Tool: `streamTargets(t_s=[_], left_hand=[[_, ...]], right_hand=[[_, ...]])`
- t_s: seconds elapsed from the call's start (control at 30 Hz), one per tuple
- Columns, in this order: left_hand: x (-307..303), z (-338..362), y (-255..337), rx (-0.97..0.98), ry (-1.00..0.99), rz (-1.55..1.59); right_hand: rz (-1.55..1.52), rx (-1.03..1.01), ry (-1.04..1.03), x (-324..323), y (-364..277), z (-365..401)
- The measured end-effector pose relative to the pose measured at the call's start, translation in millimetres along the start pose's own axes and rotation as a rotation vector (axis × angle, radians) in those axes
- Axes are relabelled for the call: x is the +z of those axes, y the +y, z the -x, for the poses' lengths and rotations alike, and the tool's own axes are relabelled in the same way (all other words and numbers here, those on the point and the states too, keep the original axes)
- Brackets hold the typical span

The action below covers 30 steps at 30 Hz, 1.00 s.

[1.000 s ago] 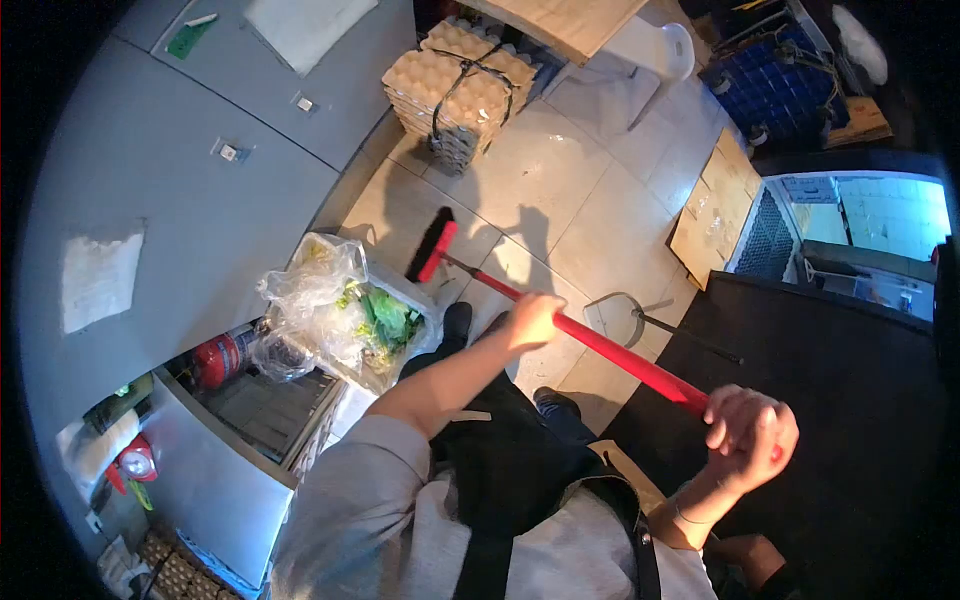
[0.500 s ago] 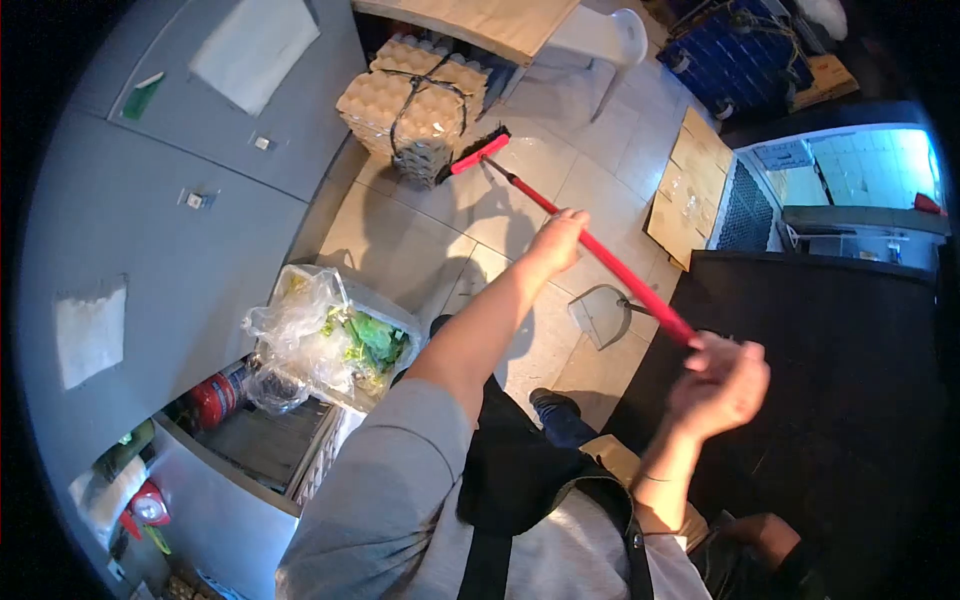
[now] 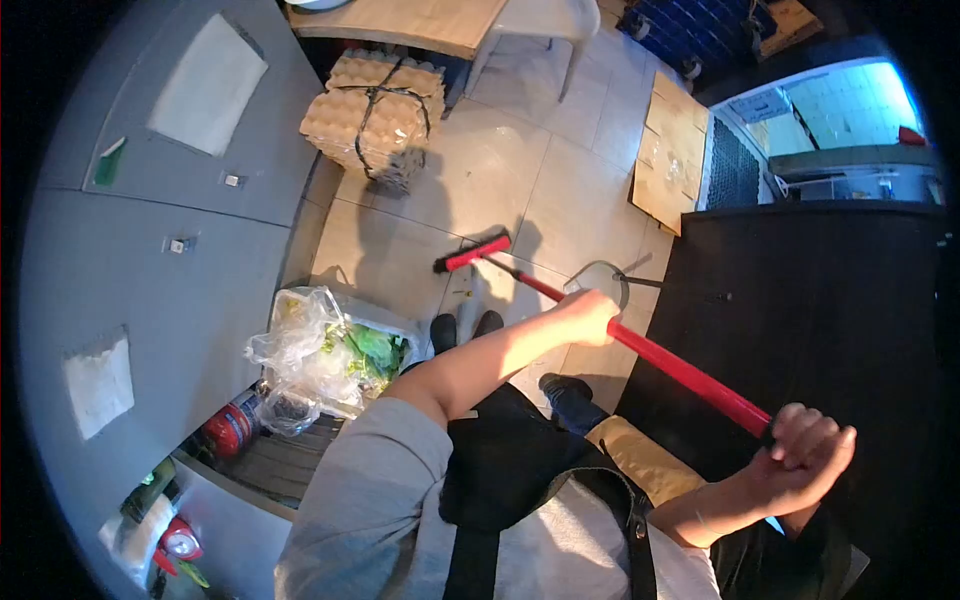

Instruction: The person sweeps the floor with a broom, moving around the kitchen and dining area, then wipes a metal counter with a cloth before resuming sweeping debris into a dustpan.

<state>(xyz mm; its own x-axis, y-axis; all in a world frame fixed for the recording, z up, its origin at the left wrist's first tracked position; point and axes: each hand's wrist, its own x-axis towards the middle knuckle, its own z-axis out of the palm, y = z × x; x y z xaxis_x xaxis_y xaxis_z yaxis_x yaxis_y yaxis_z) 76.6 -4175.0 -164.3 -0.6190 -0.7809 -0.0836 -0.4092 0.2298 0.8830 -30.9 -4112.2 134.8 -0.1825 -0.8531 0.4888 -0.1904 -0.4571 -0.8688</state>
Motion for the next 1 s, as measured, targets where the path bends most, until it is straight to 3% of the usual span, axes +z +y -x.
streamTargets(t_s=[0.03, 0.07, 0.17, 0.23, 0.3, 0.33, 0.4, 0.47, 0.57, 0.63, 0.73, 0.83, 0.87, 0.9, 0.93, 0.97, 1.0], left_hand=[[-4.6, -1.6, 2.6, 0.014, 0.064, 0.013], [-13.1, -3.4, 1.5, 0.044, 0.129, 0.005], [-20.8, -17.6, -43.8, -0.003, 0.426, -0.022], [-36.8, -11.8, -73.9, -0.047, 0.478, -0.162], [-20.2, -1.2, -104.4, -0.148, 0.352, -0.16], [-9.7, 8.4, -103.1, -0.046, 0.363, -0.147], [16.8, 20.1, -87.8, -0.063, 0.334, 0.022], [37.6, 27.8, -63.8, -0.08, 0.169, 0.023], [34.3, 35.9, -41.0, -0.002, -0.019, 0.206], [15.4, 29.9, -23.8, 0.046, 0.011, 0.153], [-16.3, 10.9, -3.8, 0.137, 0.08, 0.121], [-49.2, -32.0, -22.3, 0.208, 0.236, 0.027], [-63.4, -46.4, -32.0, 0.145, 0.258, 0.101], [-77.8, -65.1, -47.7, 0.203, 0.366, 0.066], [-88.3, -84.9, -70.7, 0.27, 0.485, -0.094], [-98.3, -95.9, -87.6, 0.174, 0.493, -0.107], [-104.8, -103.5, -103.0, 0.203, 0.52, -0.085]], right_hand=[[-0.037, -0.017, 0.054, -4.1, -4.6, -2.5], [-0.115, -0.05, -0.034, -14.2, -3.9, -4.3], [0.268, 0.044, 0.503, 39.2, 21.5, 10.5], [0.136, 0.062, 0.108, 42.6, 62.0, 32.6], [-0.122, 0.099, -0.054, 48.2, 80.0, 49.9], [-0.09, 0.118, -0.009, 46.3, 76.7, 51.4], [-0.06, 0.18, -0.017, 35.1, 56.6, 39.8], [-0.048, 0.19, -0.045, 25.0, 35.9, 29.2], [-0.106, 0.12, -0.204, 19.4, 15.9, 21.2], [-0.179, 0.053, -0.273, 9.8, 2.2, 13.1], [-0.196, -0.098, -0.1, 3.1, -8.9, 3.0], [-0.183, -0.186, 0.022, 9.5, 7.4, -5.9], [-0.088, -0.143, 0.086, 20.9, 19.2, -9.3], [0.008, -0.097, 0.148, 33.7, 34.0, -12.2], [0.033, 0.052, 0.16, 41.0, 54.1, -11.0], [0.056, 0.202, 0.168, 46.9, 81.4, -8.3], [0.133, 0.224, 0.108, 53.0, 122.8, -6.8]])
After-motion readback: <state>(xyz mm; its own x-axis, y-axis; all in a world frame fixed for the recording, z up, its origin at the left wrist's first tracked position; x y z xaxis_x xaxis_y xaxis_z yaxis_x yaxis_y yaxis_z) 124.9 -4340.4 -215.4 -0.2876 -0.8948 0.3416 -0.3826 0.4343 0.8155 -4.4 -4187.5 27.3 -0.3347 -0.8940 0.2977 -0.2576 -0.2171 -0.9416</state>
